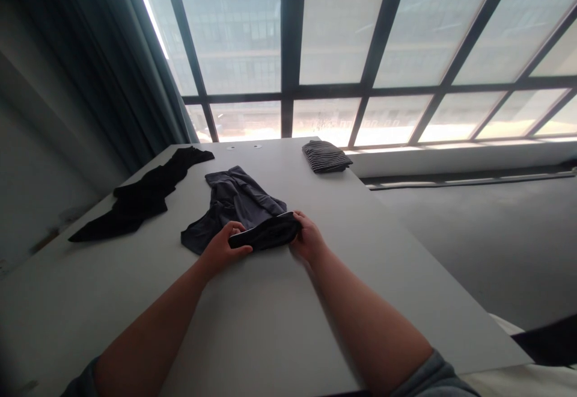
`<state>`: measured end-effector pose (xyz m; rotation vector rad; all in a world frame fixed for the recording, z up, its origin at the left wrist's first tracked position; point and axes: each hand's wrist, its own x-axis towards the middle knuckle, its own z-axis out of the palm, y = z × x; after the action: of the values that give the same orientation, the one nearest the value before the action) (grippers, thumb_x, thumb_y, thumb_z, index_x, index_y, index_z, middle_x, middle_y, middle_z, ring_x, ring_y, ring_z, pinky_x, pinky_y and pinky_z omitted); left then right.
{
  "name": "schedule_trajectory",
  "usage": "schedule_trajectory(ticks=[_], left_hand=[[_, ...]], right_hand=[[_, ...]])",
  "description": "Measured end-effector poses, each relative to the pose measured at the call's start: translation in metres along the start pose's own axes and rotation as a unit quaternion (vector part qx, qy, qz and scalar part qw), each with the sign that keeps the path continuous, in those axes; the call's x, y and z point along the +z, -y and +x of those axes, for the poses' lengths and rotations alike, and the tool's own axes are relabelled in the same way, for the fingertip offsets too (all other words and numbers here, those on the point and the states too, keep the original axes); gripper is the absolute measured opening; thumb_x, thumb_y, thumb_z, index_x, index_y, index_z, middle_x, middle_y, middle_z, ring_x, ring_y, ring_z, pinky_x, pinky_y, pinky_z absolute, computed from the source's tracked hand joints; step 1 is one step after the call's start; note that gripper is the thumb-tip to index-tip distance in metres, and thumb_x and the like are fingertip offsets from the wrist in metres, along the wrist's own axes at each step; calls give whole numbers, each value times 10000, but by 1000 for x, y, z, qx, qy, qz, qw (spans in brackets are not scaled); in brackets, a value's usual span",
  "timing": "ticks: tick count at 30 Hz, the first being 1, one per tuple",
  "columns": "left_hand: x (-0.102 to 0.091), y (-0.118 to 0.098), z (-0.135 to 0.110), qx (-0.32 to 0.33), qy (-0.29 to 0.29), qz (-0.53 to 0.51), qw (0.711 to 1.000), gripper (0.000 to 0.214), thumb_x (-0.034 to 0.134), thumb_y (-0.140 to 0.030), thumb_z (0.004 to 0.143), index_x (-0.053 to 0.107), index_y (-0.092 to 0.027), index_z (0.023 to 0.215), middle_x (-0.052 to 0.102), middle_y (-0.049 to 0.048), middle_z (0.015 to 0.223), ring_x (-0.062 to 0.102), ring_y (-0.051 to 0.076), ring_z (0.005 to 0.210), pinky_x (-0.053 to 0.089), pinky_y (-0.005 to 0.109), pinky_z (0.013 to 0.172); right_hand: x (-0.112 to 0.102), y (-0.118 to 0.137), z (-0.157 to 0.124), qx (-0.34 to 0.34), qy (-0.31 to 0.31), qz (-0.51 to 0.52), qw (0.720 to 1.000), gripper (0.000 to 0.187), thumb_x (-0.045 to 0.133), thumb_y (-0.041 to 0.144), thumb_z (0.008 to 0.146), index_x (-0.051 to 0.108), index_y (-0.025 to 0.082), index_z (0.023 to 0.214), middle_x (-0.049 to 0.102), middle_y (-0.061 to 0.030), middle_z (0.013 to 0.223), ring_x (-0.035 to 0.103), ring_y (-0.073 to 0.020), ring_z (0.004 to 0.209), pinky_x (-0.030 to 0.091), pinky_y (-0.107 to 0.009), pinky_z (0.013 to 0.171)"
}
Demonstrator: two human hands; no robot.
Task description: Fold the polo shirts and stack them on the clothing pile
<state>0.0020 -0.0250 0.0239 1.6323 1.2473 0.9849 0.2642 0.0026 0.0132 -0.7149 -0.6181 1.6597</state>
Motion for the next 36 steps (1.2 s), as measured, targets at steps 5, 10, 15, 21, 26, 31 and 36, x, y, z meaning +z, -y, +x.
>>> schedule_trajectory(ticks=[5, 10, 15, 21, 26, 31, 36], left_hand=[[1, 3, 3, 37, -81, 2, 996, 140, 753, -265, 773, 713, -230, 903, 676, 5, 803, 578, 178, 720, 436, 257, 691], [-5, 13, 9, 19, -200, 13, 980, 117, 683, -184, 796, 689, -224, 906, 658, 18, 868, 564, 189, 763, 462, 289, 782], [-9, 20, 11, 39, -255, 90, 962, 184, 643, -103, 756, 679, -215, 898, 583, 39, 968, 549, 190, 796, 448, 310, 795], [-11, 25, 10, 33, -225, 130, 965, 214, 563, -58, 762, 642, -222, 874, 553, 9, 835, 534, 186, 758, 393, 291, 740], [-10, 22, 10, 33, -252, 104, 962, 181, 565, -71, 743, 596, -222, 838, 562, 5, 838, 521, 189, 764, 401, 295, 773], [-10, 20, 11, 32, -273, 70, 959, 172, 532, -78, 728, 548, -231, 805, 558, 9, 833, 528, 209, 813, 405, 314, 839], [-11, 20, 11, 28, -269, 51, 961, 169, 525, -84, 717, 567, -233, 784, 573, 14, 817, 537, 222, 832, 404, 315, 847]], right_hand=[[6, 1, -4, -1, -27, -70, 997, 362, 846, 363, 737, 557, 239, 915, 605, 57, 708, 564, -133, 616, 460, -232, 586], [6, -2, -4, -92, -8, -347, 933, 361, 792, 512, 778, 594, 228, 881, 570, 36, 715, 515, -152, 670, 418, -264, 649], [3, -4, -5, -254, 23, -591, 765, 142, 715, 312, 821, 674, 231, 930, 627, -27, 969, 585, -205, 896, 453, -337, 852], [2, -5, -4, -257, 34, -655, 710, 257, 784, 301, 789, 706, 251, 1029, 596, -48, 1053, 585, -238, 1019, 468, -401, 975], [1, -6, -4, -266, 47, -676, 686, 277, 844, 285, 752, 740, 262, 1008, 599, -55, 1063, 584, -248, 1044, 475, -420, 1012], [-3, -7, -4, -211, 82, -697, 681, 345, 823, 247, 741, 738, 251, 1076, 648, -51, 1064, 613, -219, 951, 492, -357, 897], [-8, -11, 0, -196, 75, -672, 711, 290, 689, 132, 721, 733, 239, 987, 695, -28, 945, 602, -184, 823, 456, -307, 789]])
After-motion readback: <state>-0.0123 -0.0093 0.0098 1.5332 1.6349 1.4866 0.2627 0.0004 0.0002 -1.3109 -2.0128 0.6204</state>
